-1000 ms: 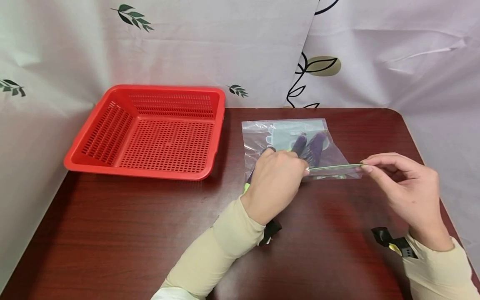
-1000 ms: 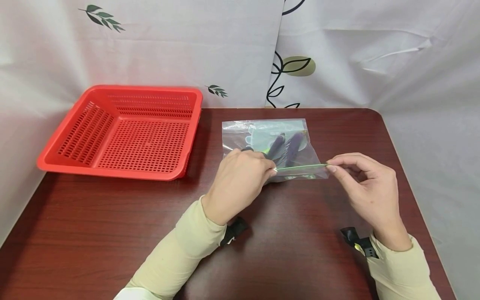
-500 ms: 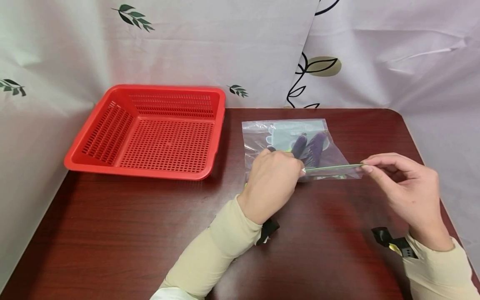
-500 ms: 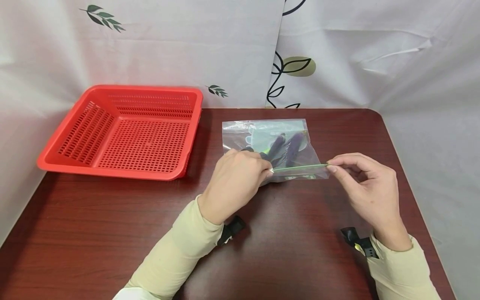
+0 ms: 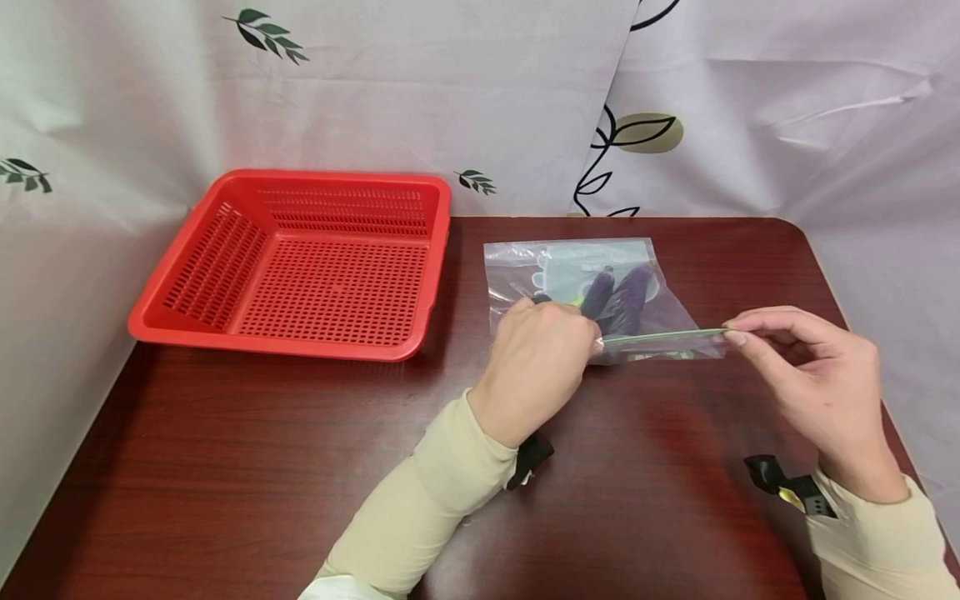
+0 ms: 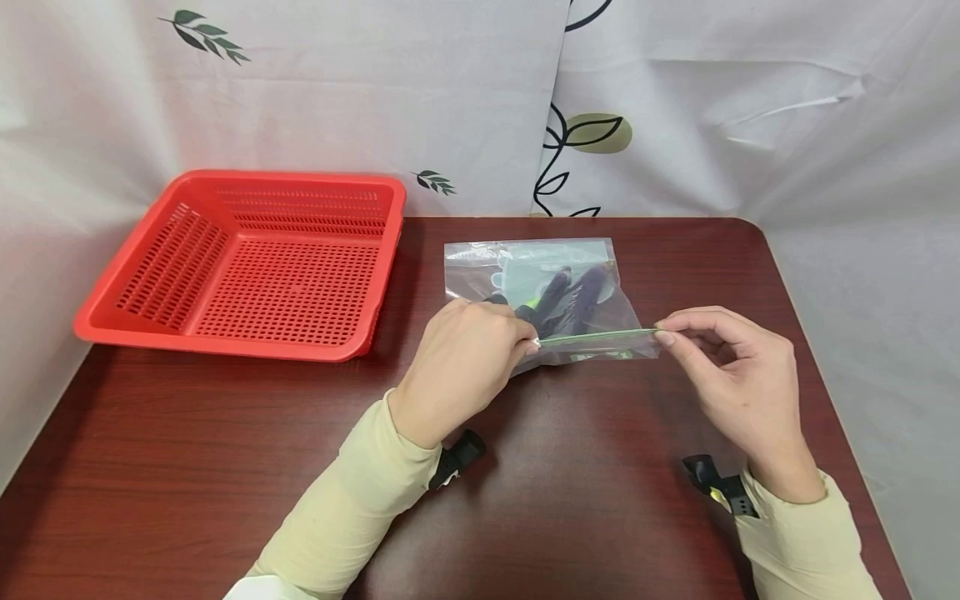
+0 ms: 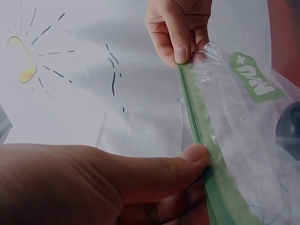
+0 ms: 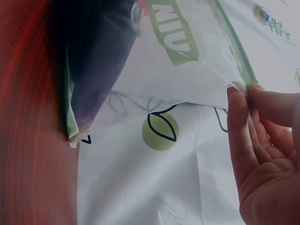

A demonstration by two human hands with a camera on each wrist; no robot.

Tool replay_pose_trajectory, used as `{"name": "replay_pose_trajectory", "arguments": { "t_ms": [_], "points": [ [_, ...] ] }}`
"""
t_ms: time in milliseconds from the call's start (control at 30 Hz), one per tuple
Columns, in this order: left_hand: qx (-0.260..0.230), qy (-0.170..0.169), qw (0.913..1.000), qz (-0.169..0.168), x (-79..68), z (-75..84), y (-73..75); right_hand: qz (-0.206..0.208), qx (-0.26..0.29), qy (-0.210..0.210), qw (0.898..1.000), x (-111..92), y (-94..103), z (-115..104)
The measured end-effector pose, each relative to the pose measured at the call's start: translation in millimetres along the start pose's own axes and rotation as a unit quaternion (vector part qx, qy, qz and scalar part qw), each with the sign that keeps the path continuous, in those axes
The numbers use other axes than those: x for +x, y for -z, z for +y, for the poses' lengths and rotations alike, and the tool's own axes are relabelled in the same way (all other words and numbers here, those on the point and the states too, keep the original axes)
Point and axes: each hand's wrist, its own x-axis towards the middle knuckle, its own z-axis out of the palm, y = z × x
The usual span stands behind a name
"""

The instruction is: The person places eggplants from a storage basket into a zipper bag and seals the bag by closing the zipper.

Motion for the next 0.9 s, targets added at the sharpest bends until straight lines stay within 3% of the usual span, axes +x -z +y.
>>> {"name": "replay_pose_trajectory", "arguments": {
  "t_ms": [900],
  "points": [
    [0.004, -0.007, 0.9999, -0.008, -3.7, -6.3, 2.8, -0.001, 0.006, -0.002, 1.0, 0.2, 0.2, 0.7]
  ]
}}
